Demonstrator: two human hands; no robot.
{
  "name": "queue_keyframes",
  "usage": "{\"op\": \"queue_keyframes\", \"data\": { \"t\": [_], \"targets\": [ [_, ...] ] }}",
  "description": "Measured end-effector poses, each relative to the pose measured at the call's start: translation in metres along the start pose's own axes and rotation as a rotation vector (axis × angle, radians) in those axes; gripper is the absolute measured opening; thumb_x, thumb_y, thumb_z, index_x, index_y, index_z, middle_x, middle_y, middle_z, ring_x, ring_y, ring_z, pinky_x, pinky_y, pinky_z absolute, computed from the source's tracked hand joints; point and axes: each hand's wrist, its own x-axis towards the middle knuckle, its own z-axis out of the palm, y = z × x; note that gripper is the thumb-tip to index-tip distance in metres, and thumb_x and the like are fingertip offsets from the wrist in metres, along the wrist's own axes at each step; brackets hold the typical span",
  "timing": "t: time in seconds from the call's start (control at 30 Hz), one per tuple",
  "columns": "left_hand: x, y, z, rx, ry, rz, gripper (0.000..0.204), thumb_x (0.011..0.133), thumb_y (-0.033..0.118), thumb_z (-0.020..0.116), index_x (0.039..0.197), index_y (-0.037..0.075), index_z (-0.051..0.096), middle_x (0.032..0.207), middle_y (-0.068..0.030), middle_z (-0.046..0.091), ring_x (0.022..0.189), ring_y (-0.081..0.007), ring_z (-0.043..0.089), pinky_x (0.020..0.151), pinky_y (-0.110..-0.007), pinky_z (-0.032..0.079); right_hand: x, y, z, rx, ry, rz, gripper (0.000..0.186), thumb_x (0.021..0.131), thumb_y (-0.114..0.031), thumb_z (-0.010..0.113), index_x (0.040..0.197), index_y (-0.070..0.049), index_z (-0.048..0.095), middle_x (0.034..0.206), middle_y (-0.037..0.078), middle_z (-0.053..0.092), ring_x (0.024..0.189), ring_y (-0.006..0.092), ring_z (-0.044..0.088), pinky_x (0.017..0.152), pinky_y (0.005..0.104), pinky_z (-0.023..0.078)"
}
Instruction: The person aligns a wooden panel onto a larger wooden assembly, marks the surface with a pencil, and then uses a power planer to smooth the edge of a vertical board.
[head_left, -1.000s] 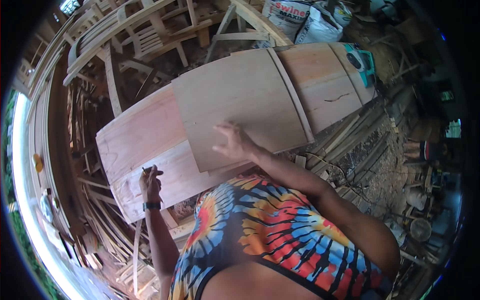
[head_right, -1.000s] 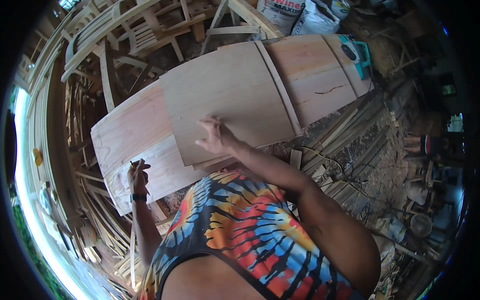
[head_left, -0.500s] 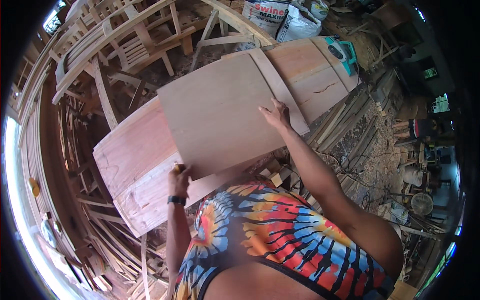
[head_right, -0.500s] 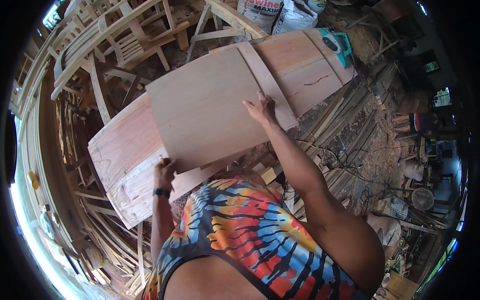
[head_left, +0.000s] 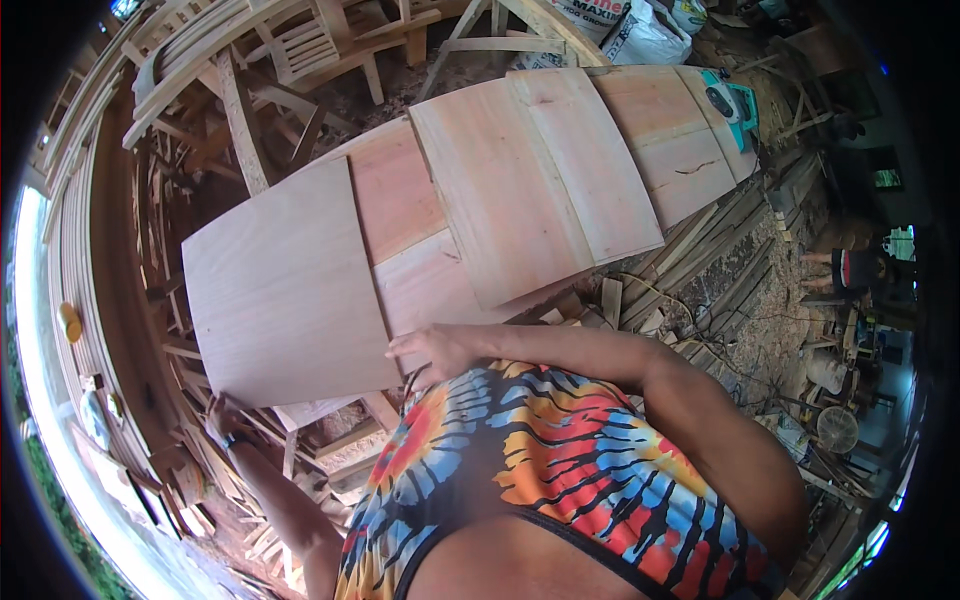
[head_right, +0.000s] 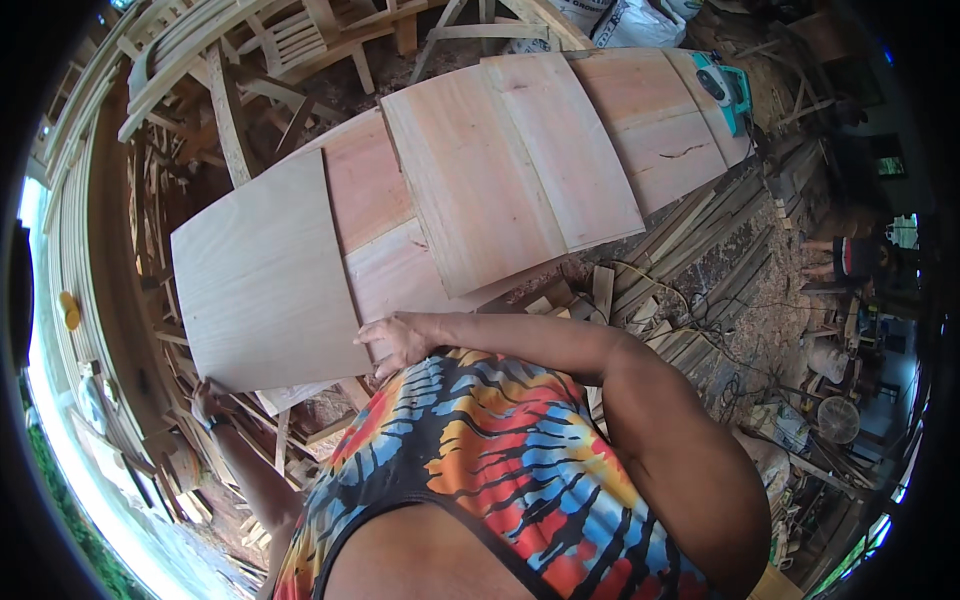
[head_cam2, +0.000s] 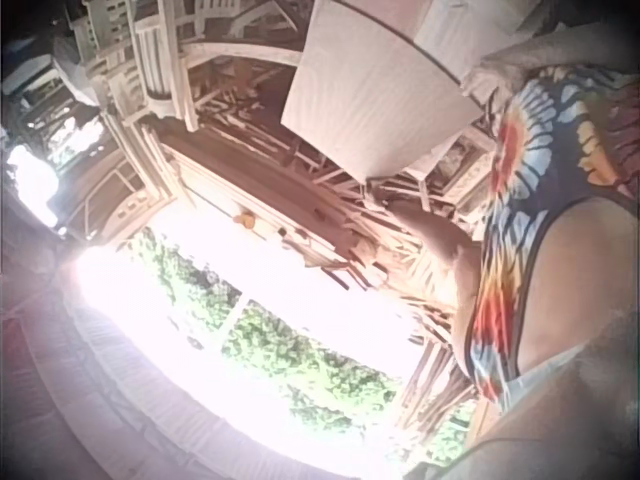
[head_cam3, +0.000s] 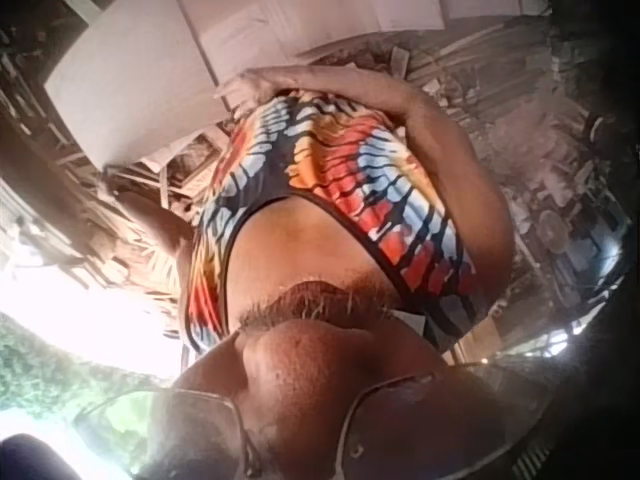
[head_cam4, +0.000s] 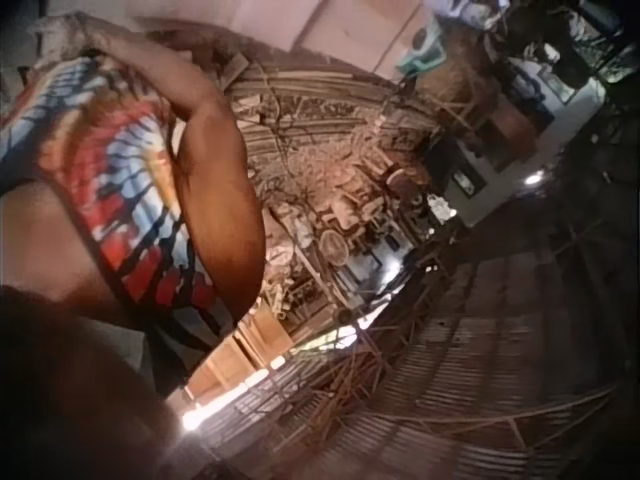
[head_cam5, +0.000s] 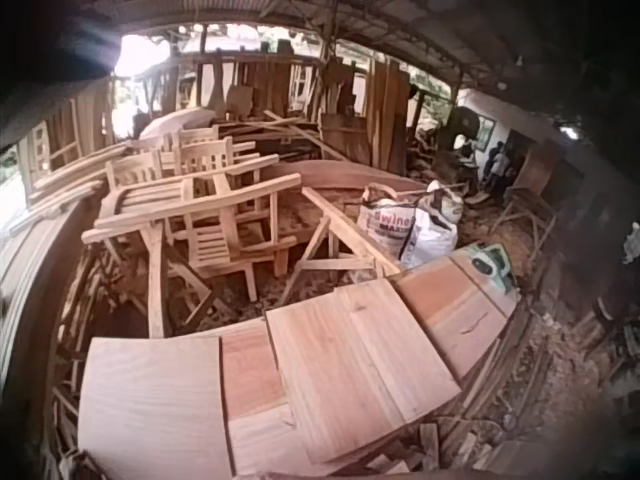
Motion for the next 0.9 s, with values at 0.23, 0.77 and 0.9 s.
{"op": "queue_keyframes", "data": {
  "t": [0.23, 0.77, 0.9],
  "targets": [
    [0.082, -0.046, -0.051, 0.214, 0.071, 0.045, 0.042, 0.094, 0.037, 0.066, 0.113, 0.001, 0.072, 0.102, -0.015, 0.075, 0.095, -0.0285, 0.07, 0.078, -0.043, 0.054, -0.008, 0.0, -0.073, 0.06, 0.147, 0.242, 0.062, 0.085, -0.03, 0.077, 0.134, 0.005, 0.059, 0.121, 0.023, 0.07, 0.104, 0.0295, 0.072, 0.096, 0.038, 0.055],
    [-0.405, 0.04, 0.238, 0.145, -0.913, -0.311, 0.035, 0.1, 0.032, 0.066, 0.101, -0.003, 0.07, 0.096, -0.0134, 0.077, 0.045, -0.0056, 0.044, 0.041, -0.025, 0.031, -0.041, 0.168, -0.341, -0.369, 0.543, 0.305, 0.055, 0.087, -0.027, 0.075, 0.133, 0.001, 0.061, 0.119, 0.023, 0.07, 0.113, 0.0359, 0.067, 0.101, 0.0417, 0.052],
    [-0.466, 0.026, 0.273, -0.142, -0.85, -0.519, 0.04, 0.102, 0.029, 0.061, 0.12, -0.007, 0.064, 0.101, -0.0129, 0.077, 0.047, -0.0055, 0.043, 0.042, -0.023, 0.03, 0.0, 0.213, -0.393, -0.759, 0.553, -0.023, 0.056, 0.087, -0.026, 0.073, 0.132, 0.003, 0.06, 0.123, 0.024, 0.068, 0.118, 0.041, 0.063, 0.102, 0.0468, 0.05]
  ]
}}
